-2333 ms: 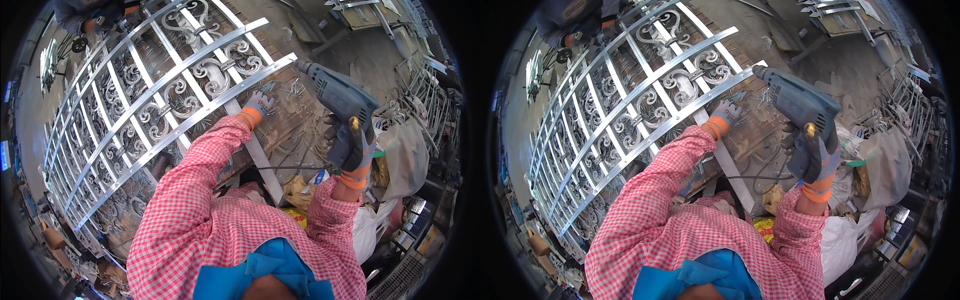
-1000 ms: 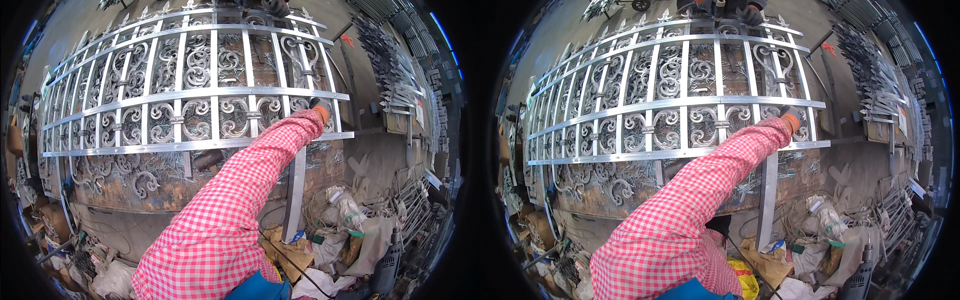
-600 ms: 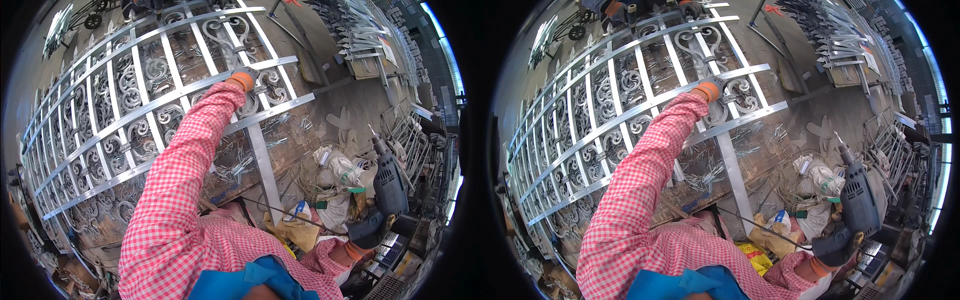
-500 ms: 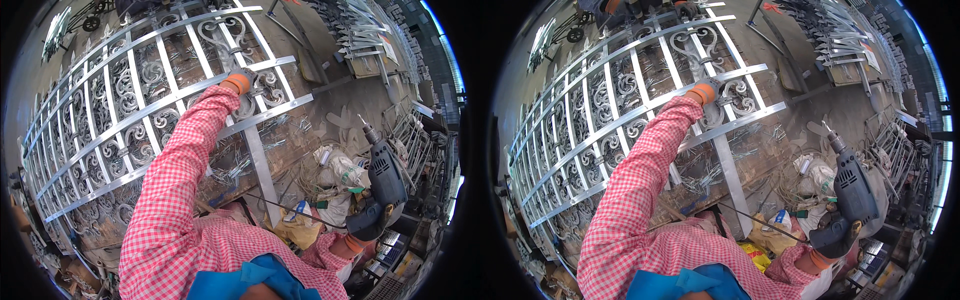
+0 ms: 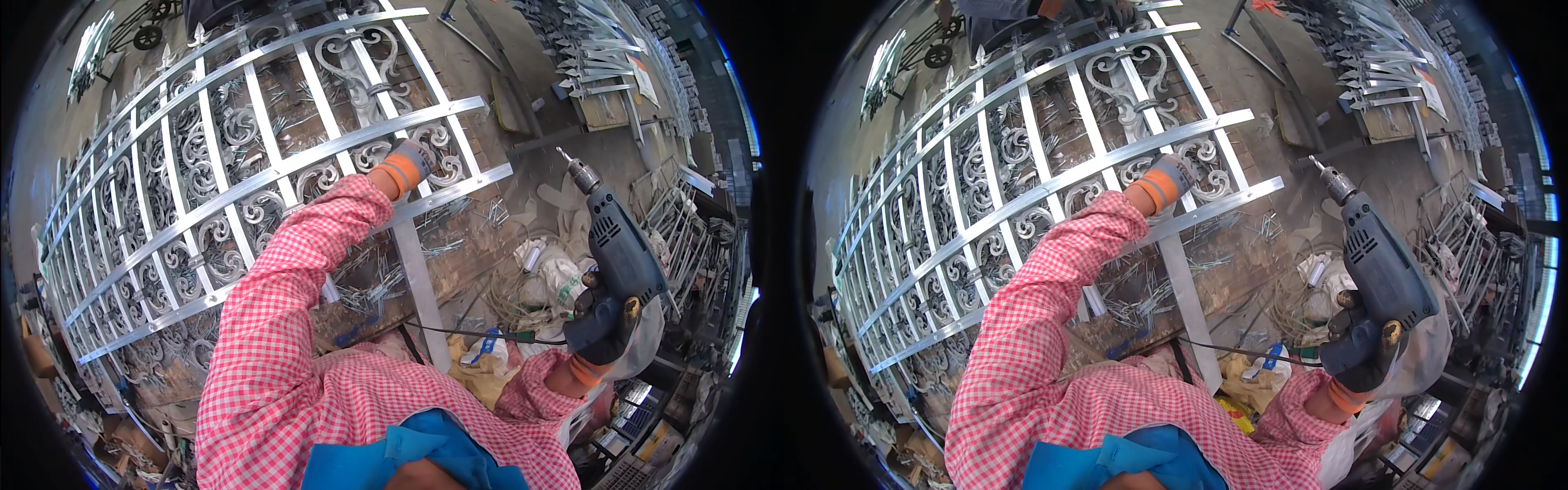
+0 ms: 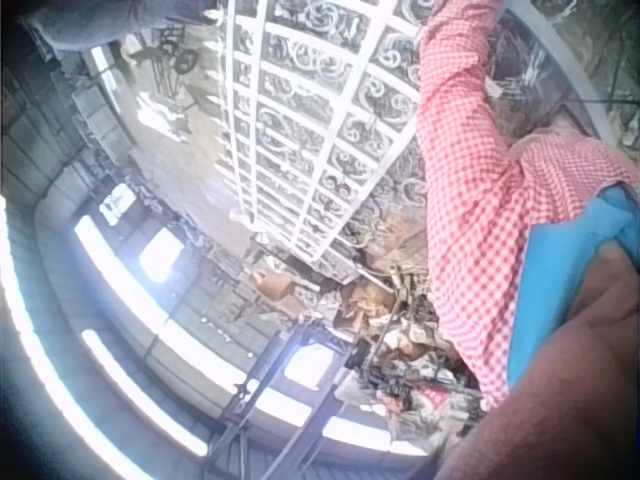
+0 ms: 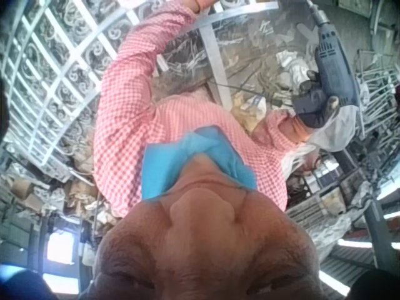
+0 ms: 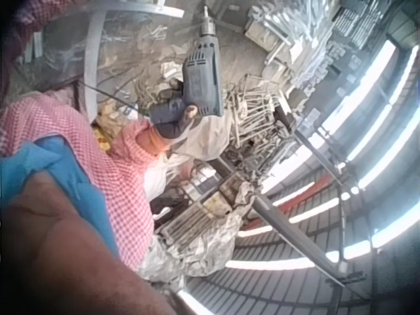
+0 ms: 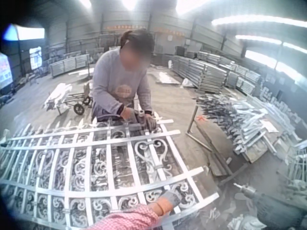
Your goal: The person assembles a decorative metal gate by positioning ornamental metal pieces onto a frame and securing them with a hammer and a power tool. The person works alongside another worker in a workshop setting.
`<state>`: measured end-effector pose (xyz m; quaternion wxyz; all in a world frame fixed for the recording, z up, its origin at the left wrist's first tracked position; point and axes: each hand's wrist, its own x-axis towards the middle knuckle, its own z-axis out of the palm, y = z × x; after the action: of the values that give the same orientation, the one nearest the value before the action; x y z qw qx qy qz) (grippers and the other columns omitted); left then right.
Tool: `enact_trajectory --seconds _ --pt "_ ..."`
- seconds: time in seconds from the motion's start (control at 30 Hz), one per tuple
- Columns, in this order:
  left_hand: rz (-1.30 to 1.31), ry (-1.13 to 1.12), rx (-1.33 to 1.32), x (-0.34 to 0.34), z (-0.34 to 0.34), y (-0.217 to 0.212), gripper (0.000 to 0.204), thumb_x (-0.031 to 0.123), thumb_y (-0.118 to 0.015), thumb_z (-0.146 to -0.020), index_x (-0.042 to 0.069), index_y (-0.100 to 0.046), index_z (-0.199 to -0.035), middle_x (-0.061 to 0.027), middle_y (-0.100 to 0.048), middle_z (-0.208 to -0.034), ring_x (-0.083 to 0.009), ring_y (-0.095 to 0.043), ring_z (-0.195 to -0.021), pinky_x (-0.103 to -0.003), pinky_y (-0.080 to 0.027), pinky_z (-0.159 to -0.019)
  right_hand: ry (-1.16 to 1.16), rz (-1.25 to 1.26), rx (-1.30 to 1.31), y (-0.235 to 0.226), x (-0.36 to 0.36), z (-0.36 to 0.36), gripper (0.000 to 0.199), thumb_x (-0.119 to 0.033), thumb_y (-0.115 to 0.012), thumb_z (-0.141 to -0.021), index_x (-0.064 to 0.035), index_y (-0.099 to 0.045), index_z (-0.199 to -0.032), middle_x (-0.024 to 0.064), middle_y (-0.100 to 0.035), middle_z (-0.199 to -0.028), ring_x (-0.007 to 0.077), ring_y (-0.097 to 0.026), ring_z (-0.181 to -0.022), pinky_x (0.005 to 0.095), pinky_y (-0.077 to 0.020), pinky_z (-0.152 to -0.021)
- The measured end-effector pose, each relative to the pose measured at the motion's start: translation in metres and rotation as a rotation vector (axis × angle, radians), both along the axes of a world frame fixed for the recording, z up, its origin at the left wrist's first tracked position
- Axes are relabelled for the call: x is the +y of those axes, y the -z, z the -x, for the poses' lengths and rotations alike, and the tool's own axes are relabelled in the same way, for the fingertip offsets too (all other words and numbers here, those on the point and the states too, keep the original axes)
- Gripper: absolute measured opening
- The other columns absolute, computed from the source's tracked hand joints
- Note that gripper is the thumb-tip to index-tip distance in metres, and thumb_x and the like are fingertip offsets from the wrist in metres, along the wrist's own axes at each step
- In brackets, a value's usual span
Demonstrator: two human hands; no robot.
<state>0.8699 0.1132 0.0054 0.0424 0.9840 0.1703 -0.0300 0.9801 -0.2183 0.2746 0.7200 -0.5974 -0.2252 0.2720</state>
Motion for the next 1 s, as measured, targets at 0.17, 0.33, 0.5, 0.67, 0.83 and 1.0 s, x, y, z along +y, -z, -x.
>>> enact_trajectory --seconds 0.17,0.33,0.5,0.67,0.83,1.0 --pt "0.263 -0.143 -0.156 0.015 0.028 -0.015 0.027 0.025 -0.063 -0.085 0.010 -0.063 -0.108 -0.0133 -0.060 -0.119 -0.0299 -0.059 -0.109 -0.041 -0.048 -0.092 -0.160 0.009 -0.083 -0.015 0.049 -0.011 0.067 -0.043 -0.054 -0.094 0.0082 -0.039 -0.135 0.0249 -0.062 -0.107 0.0232 -0.063 -0.069 0.0294 -0.0507 -0.058" --pt "-0.132 -0.446 -0.355 0.122 0.049 0.018 0.046 0.020 -0.059 -0.083 0.015 -0.054 -0.129 -0.0074 -0.052 -0.135 -0.0286 -0.045 -0.127 -0.048 -0.032 -0.108 -0.256 0.210 -0.231 -0.056 0.103 -0.033 0.058 -0.039 -0.057 -0.093 0.0051 -0.048 -0.129 0.0178 -0.064 -0.106 0.0166 -0.060 -0.072 0.0275 -0.0495 -0.060" --pt "-0.150 -0.472 -0.132 0.191 0.083 0.056 0.062 0.018 -0.057 -0.083 0.022 -0.041 -0.143 -0.0060 -0.040 -0.148 -0.0290 -0.035 -0.138 -0.052 -0.021 -0.115 -0.333 0.270 -0.549 -0.025 0.209 -0.036 0.032 -0.020 -0.054 -0.094 0.0001 -0.055 -0.119 0.0134 -0.068 -0.090 0.0166 -0.065 -0.068 0.0261 -0.0504 -0.055" --pt "-0.071 -0.475 -0.066 0.186 0.076 0.048 0.063 0.026 -0.065 -0.081 0.029 -0.045 -0.141 -0.0048 -0.039 -0.147 -0.0282 -0.031 -0.138 -0.056 -0.022 -0.113 -0.492 0.346 -0.193 0.023 0.324 -0.025 0.030 -0.024 -0.067 -0.089 -0.0039 -0.057 -0.109 0.0087 -0.064 -0.076 0.0158 -0.061 -0.055 0.0280 -0.0471 -0.044" --pt "-0.104 -0.551 0.005 0.193 0.063 0.049 0.051 0.019 -0.054 -0.087 0.030 -0.049 -0.137 -0.0098 -0.049 -0.136 -0.0311 -0.043 -0.128 -0.056 -0.025 -0.111 -0.595 0.455 -0.254 0.071 0.433 -0.013 0.036 -0.029 -0.072 -0.084 -0.0033 -0.059 -0.106 0.0091 -0.063 -0.070 0.0164 -0.058 -0.050 0.0290 -0.0470 -0.043" --pt "-0.109 -0.558 -0.113 0.190 0.066 0.046 0.043 0.015 -0.052 -0.087 0.024 -0.056 -0.130 -0.0082 -0.058 -0.125 -0.0281 -0.048 -0.123 -0.051 -0.033 -0.106 -0.640 0.531 -0.307 0.109 0.508 -0.011 0.045 -0.035 -0.077 -0.081 -0.0018 -0.059 -0.105 0.0108 -0.063 -0.069 0.0184 -0.060 -0.050 0.0305 -0.0484 -0.044"
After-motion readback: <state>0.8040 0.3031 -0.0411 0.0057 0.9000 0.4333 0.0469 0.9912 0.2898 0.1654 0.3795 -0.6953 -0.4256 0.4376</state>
